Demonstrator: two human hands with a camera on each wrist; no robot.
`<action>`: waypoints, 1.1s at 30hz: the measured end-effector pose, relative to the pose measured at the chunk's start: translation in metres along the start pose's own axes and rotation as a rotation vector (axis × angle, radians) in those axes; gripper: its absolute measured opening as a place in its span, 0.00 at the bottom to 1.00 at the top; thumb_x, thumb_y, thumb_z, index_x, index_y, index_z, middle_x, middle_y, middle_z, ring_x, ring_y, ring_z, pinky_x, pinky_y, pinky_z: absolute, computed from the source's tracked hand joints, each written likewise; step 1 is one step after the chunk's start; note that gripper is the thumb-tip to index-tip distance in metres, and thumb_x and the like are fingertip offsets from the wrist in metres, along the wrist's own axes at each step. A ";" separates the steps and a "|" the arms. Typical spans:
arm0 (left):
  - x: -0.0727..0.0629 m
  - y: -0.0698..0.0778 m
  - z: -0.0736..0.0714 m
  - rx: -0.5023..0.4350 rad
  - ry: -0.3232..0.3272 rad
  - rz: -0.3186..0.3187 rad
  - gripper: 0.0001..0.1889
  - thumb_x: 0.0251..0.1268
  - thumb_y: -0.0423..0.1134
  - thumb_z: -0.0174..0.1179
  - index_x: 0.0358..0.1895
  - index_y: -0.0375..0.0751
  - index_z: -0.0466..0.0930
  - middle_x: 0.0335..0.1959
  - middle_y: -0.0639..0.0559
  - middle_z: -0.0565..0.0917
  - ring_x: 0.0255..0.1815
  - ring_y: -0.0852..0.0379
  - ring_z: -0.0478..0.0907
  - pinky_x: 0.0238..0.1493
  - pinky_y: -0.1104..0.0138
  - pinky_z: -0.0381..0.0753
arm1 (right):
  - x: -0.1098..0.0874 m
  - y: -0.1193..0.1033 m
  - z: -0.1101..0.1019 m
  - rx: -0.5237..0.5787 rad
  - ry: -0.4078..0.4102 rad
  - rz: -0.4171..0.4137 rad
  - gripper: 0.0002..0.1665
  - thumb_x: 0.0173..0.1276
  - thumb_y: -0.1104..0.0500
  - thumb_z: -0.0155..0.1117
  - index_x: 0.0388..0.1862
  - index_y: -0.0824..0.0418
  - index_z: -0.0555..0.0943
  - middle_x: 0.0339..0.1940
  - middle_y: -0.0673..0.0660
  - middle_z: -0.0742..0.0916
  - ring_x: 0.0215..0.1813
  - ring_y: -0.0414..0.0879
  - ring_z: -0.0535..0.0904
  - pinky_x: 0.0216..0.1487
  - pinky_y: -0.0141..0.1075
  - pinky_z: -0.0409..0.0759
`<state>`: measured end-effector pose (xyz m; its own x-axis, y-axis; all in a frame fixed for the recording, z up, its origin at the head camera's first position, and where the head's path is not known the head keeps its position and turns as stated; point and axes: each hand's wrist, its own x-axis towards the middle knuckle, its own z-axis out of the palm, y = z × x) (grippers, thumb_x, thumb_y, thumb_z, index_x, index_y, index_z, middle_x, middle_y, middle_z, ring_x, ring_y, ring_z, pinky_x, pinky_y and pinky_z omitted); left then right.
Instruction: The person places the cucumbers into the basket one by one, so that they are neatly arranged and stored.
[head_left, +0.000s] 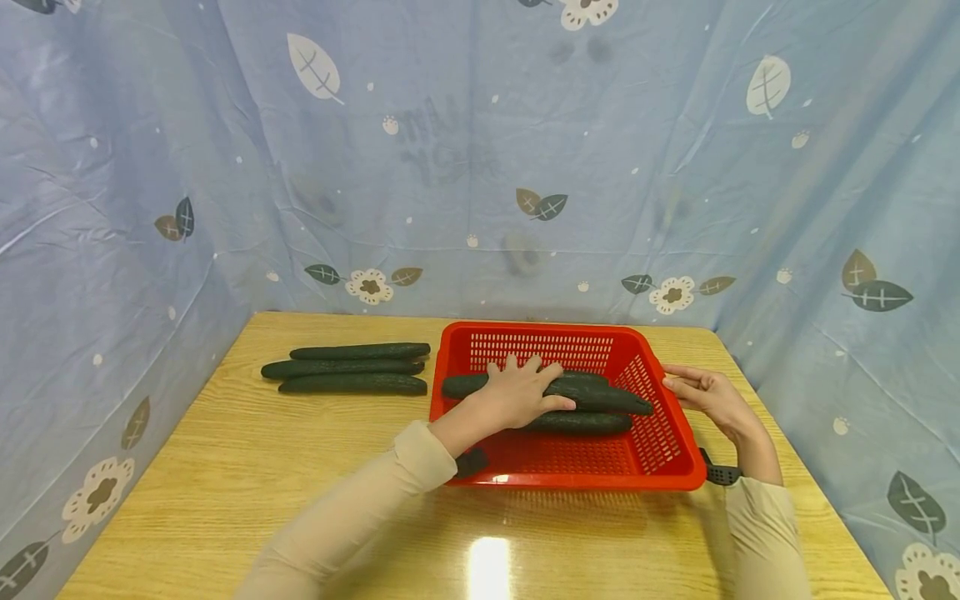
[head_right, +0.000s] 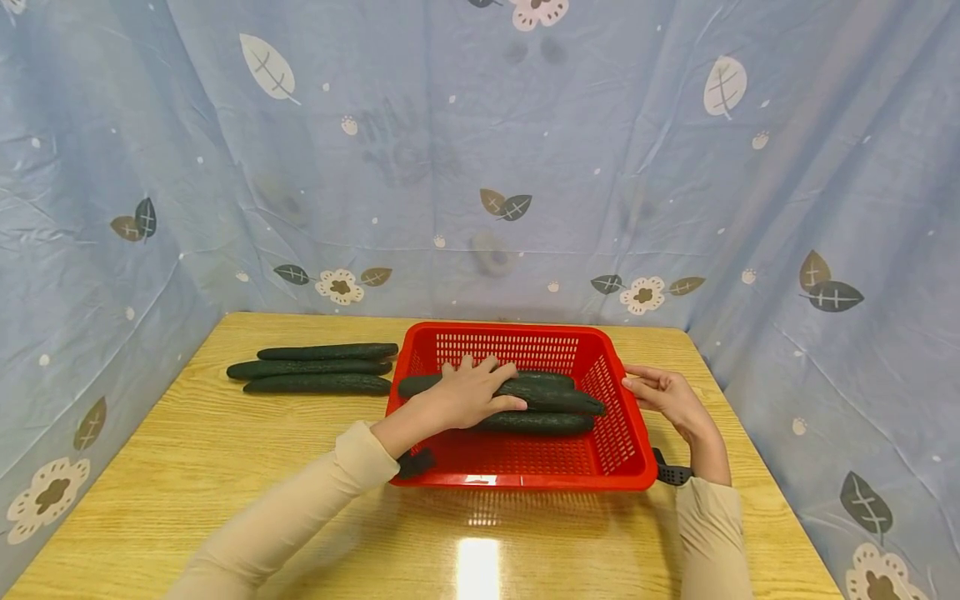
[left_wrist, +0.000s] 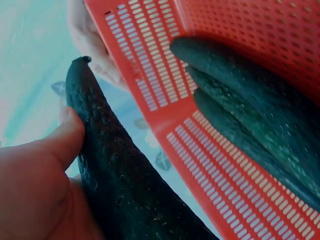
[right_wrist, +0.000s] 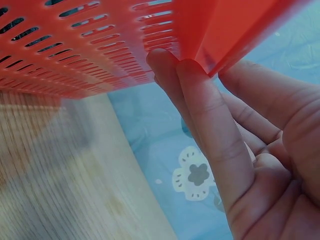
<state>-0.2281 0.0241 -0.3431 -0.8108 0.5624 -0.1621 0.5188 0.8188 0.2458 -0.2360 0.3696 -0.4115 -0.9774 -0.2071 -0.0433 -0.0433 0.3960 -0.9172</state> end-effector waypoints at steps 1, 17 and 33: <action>0.002 0.001 0.001 0.000 -0.006 0.002 0.35 0.62 0.70 0.37 0.70 0.60 0.55 0.71 0.49 0.58 0.67 0.32 0.56 0.59 0.37 0.57 | 0.000 0.000 0.000 -0.007 0.001 0.001 0.34 0.72 0.55 0.53 0.66 0.77 0.59 0.40 0.37 0.85 0.43 0.33 0.82 0.44 0.26 0.78; 0.035 -0.001 0.027 0.027 -0.159 -0.077 0.34 0.63 0.68 0.38 0.71 0.63 0.51 0.72 0.50 0.54 0.70 0.36 0.53 0.63 0.40 0.54 | 0.002 -0.004 0.003 -0.019 0.009 0.019 0.36 0.71 0.53 0.54 0.67 0.76 0.59 0.39 0.37 0.84 0.42 0.34 0.83 0.44 0.27 0.78; 0.044 0.010 0.050 0.143 -0.212 -0.106 0.34 0.61 0.69 0.38 0.71 0.69 0.49 0.71 0.51 0.56 0.70 0.39 0.53 0.64 0.44 0.55 | -0.001 -0.003 0.002 -0.039 0.007 0.028 0.36 0.71 0.52 0.54 0.67 0.74 0.59 0.40 0.37 0.84 0.43 0.34 0.82 0.45 0.28 0.79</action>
<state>-0.2452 0.0629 -0.3959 -0.7958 0.4720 -0.3794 0.4793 0.8738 0.0818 -0.2347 0.3665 -0.4094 -0.9798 -0.1891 -0.0654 -0.0240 0.4359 -0.8997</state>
